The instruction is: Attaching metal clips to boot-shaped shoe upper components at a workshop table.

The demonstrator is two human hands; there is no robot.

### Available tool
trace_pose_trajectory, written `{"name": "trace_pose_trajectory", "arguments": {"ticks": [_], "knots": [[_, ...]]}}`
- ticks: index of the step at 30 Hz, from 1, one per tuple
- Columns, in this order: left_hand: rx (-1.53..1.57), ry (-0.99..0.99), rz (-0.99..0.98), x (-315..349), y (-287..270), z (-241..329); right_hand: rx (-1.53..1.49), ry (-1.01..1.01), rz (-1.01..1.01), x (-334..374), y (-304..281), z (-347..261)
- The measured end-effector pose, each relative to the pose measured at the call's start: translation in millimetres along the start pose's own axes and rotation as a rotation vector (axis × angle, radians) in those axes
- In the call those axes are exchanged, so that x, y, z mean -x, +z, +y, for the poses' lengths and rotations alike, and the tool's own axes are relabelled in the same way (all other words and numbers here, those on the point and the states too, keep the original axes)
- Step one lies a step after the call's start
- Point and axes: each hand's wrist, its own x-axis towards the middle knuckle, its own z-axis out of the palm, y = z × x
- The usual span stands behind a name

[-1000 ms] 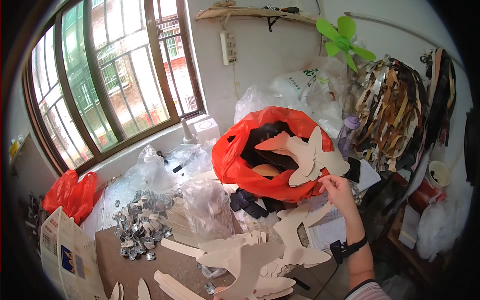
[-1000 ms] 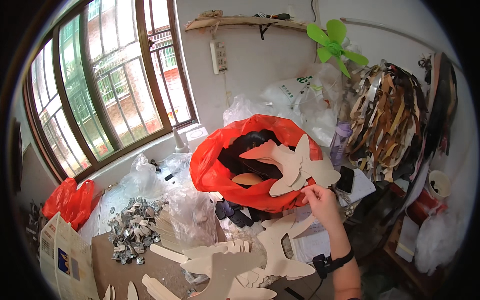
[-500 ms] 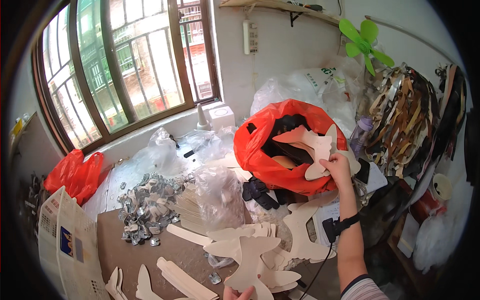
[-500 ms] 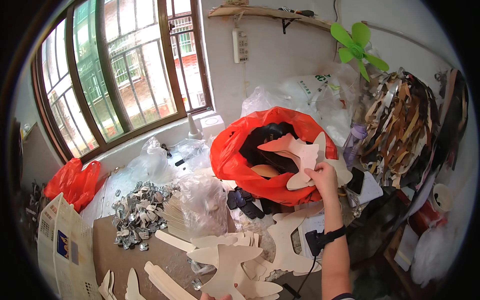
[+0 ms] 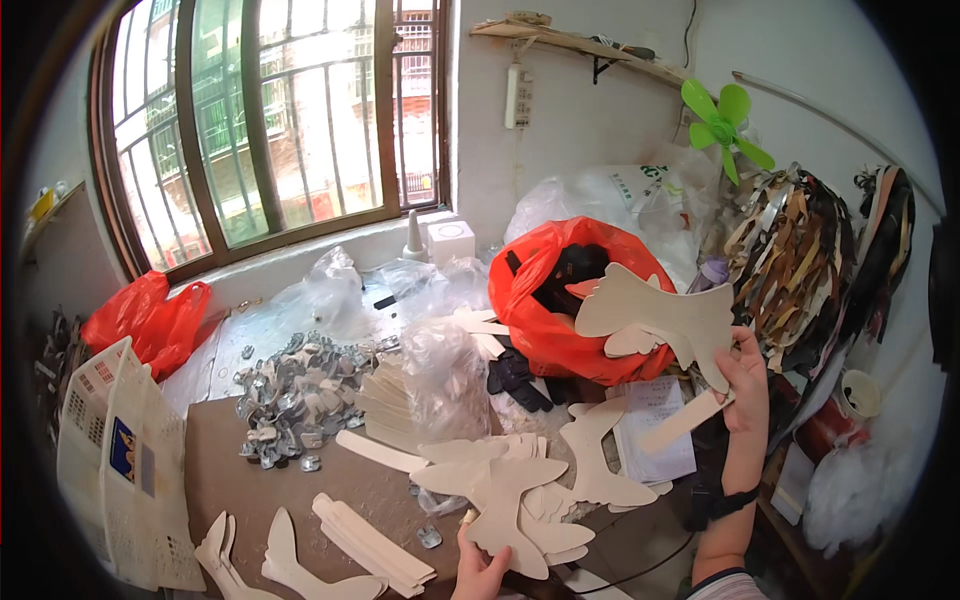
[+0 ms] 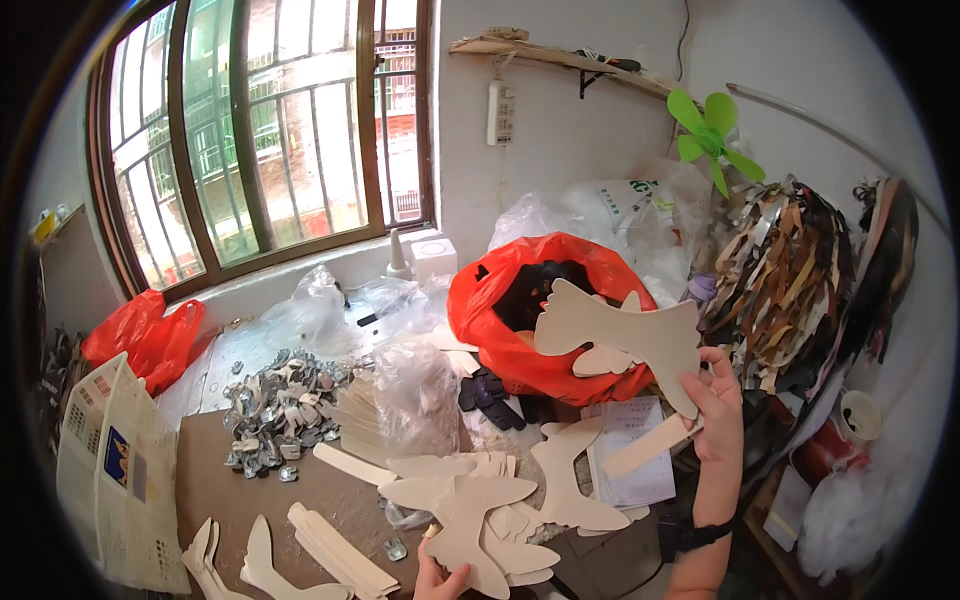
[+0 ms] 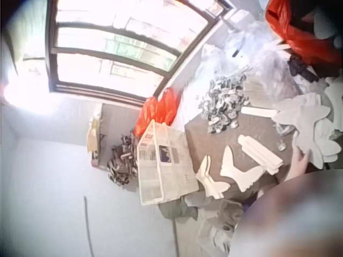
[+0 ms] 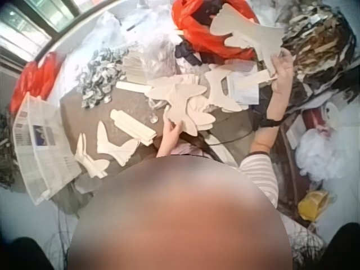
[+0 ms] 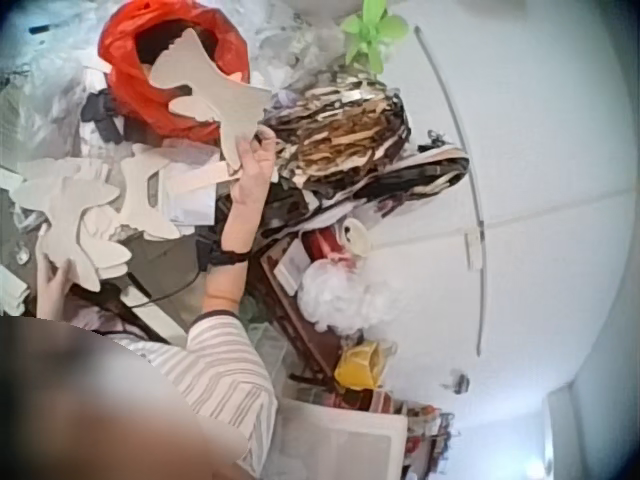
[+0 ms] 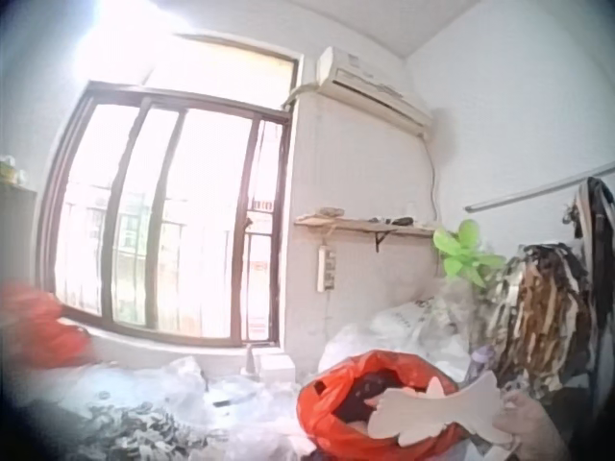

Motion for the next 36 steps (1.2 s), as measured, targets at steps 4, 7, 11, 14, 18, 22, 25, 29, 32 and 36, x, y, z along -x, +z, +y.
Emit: {"name": "trace_pose_trajectory", "arguments": {"ticks": [4,7,11,14,18,22,25,29,32,36], "knots": [[0.025,0.080,-0.036,-1.2,-10.5,-15.3,-0.102,0.093,-0.055,26.1,11.2,-16.2],[0.122,0.206,0.009,0.3,-6.1,-25.8,-0.189,0.169,-0.159,39.0,17.5,-14.6],[0.093,0.244,-0.121,1.9,-11.8,-10.9,-0.272,0.236,-0.256,47.3,22.0,-7.2],[0.130,0.254,-0.105,6.5,-8.6,-7.7,-0.273,0.254,-0.225,52.5,24.5,1.5],[0.149,0.211,-0.144,10.8,-5.5,-10.2,-0.289,0.278,-0.250,60.3,25.0,-1.8],[0.195,0.230,-0.176,15.9,-12.3,-11.2,-0.266,0.330,-0.237,69.2,38.9,3.6],[0.150,0.272,-0.144,16.0,-16.6,-11.5,-0.298,0.383,-0.285,73.2,50.8,1.1],[0.183,0.219,-0.129,21.6,-13.4,1.5,-0.311,0.432,-0.378,80.1,54.9,-2.0],[0.216,0.241,-0.116,18.8,-12.2,3.1,-0.307,0.452,-0.438,87.3,57.2,-6.0],[0.171,0.234,-0.093,12.2,-13.8,-2.3,-0.277,0.484,-0.434,101.1,60.2,-3.5]]}}
